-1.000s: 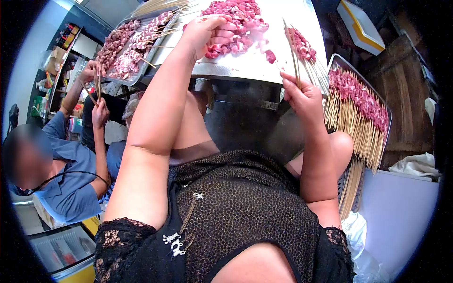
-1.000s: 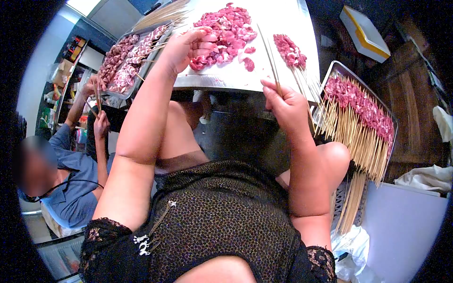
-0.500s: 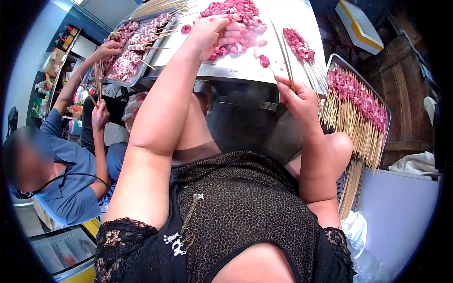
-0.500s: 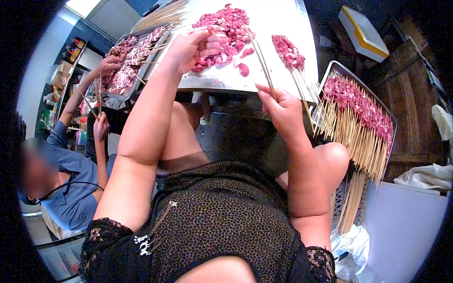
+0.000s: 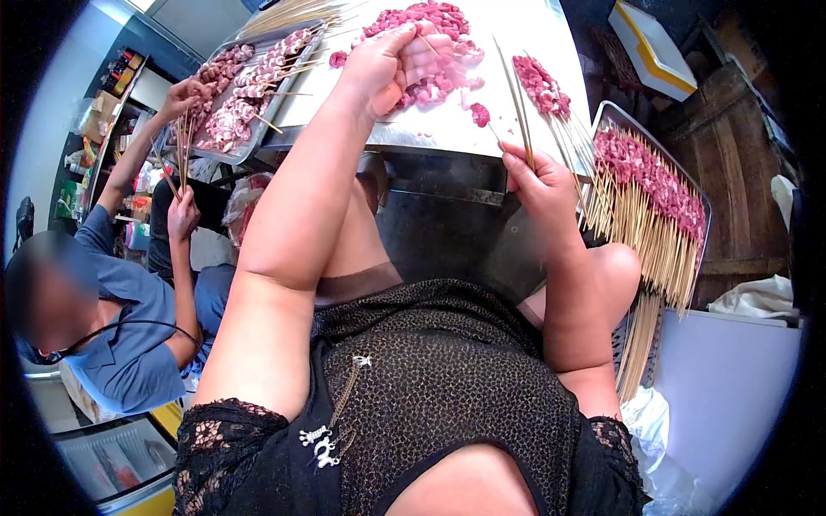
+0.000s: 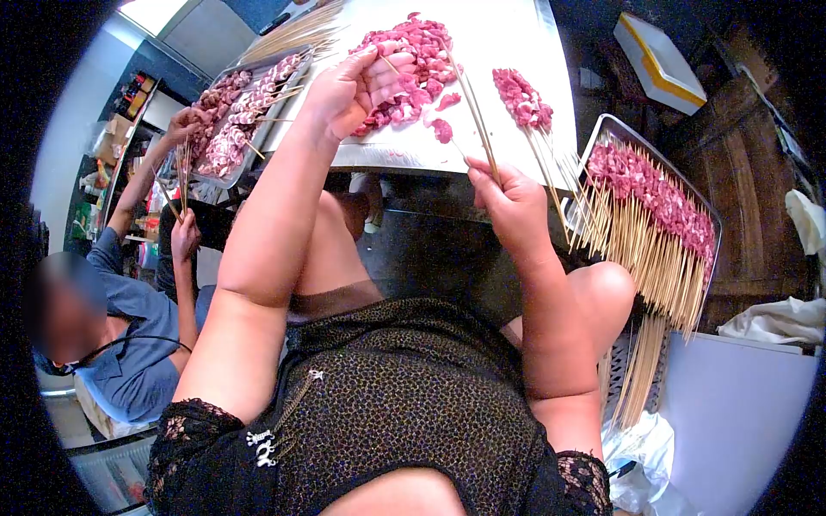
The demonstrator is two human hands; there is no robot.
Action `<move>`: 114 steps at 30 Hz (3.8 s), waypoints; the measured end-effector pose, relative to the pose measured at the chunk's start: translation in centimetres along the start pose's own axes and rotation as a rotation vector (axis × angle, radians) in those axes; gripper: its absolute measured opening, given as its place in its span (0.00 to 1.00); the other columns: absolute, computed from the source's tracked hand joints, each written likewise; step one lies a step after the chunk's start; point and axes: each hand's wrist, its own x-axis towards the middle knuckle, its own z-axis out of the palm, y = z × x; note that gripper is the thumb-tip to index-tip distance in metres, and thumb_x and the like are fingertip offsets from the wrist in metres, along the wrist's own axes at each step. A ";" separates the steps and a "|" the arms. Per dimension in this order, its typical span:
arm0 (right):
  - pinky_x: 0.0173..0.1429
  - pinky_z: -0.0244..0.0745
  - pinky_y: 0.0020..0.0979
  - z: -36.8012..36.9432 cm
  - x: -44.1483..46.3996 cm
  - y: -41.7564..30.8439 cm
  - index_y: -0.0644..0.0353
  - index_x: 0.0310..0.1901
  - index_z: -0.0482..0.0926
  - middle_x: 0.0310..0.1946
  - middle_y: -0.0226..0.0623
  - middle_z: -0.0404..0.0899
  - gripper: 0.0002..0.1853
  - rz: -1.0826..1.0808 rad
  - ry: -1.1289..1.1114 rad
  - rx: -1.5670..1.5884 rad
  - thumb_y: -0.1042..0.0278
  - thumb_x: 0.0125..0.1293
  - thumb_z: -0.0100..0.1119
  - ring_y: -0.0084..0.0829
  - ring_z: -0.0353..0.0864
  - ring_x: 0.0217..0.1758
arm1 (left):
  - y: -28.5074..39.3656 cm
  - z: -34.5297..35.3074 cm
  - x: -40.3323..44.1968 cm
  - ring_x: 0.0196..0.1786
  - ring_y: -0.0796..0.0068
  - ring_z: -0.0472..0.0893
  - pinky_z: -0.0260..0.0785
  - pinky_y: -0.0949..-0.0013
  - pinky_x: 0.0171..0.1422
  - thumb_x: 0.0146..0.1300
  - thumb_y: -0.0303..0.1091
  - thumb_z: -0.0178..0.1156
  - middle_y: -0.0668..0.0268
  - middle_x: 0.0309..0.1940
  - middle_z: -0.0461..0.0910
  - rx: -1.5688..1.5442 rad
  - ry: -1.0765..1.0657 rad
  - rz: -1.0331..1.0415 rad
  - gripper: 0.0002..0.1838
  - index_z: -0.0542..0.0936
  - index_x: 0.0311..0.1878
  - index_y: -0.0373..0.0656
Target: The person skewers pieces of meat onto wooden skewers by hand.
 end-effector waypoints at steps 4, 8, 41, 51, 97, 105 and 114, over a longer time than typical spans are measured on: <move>0.27 0.62 0.16 0.2 -0.1 0.0 0.61 0.47 0.81 0.20 0.21 0.72 0.12 -0.034 0.023 0.006 0.69 0.62 0.58 0.12 0.66 0.22 | -0.1 0.3 0.1 0.44 0.65 0.81 0.75 0.66 0.52 0.71 0.35 0.41 0.50 0.47 0.78 -0.024 0.032 0.004 0.18 0.70 0.55 0.33; 0.27 0.62 0.16 0.2 -0.1 0.0 0.61 0.46 0.81 0.20 0.21 0.72 0.12 -0.014 0.030 0.011 0.70 0.63 0.58 0.12 0.67 0.22 | -0.3 0.5 0.1 0.45 0.64 0.81 0.75 0.67 0.52 0.70 0.35 0.43 0.51 0.48 0.78 -0.006 0.018 0.034 0.17 0.71 0.55 0.35; 0.26 0.61 0.16 1.0 0.4 0.7 0.62 0.48 0.79 0.21 0.23 0.72 0.11 -0.048 0.047 0.155 0.73 0.64 0.55 0.12 0.66 0.22 | -3.9 3.8 -0.1 0.44 0.67 0.81 0.76 0.66 0.50 0.71 0.41 0.42 0.58 0.40 0.80 0.016 -0.081 -0.063 0.19 0.71 0.51 0.34; 0.29 0.68 0.23 1.9 -0.2 -2.8 0.59 0.46 0.81 0.18 0.35 0.75 0.10 -0.303 0.204 -0.362 0.71 0.63 0.56 0.19 0.71 0.21 | -3.8 6.6 0.0 0.25 0.77 0.68 0.63 0.73 0.30 0.68 0.57 0.39 0.67 0.25 0.69 -0.346 -0.131 0.059 0.23 0.67 0.45 0.45; 0.32 0.65 0.16 0.4 0.7 0.6 0.63 0.46 0.80 0.22 0.23 0.75 0.11 -0.125 0.147 -0.055 0.72 0.62 0.58 0.12 0.69 0.25 | -1.8 2.5 0.8 0.45 0.61 0.82 0.80 0.69 0.45 0.65 0.31 0.54 0.50 0.43 0.78 -0.077 0.031 -0.023 0.12 0.73 0.48 0.35; 0.32 0.65 0.17 0.5 0.3 -0.7 0.63 0.46 0.80 0.22 0.24 0.74 0.12 -0.120 0.148 -0.069 0.72 0.62 0.58 0.13 0.70 0.25 | -1.6 3.0 0.8 0.47 0.58 0.80 0.78 0.65 0.50 0.65 0.31 0.53 0.50 0.45 0.77 -0.091 0.051 0.023 0.13 0.70 0.49 0.34; 0.31 0.65 0.18 0.1 0.5 -0.5 0.63 0.46 0.80 0.21 0.25 0.74 0.11 -0.119 0.167 -0.150 0.72 0.62 0.57 0.14 0.69 0.25 | -2.1 2.7 1.0 0.44 0.72 0.82 0.67 0.75 0.28 0.65 0.38 0.55 0.65 0.40 0.82 0.002 0.029 0.025 0.08 0.76 0.44 0.47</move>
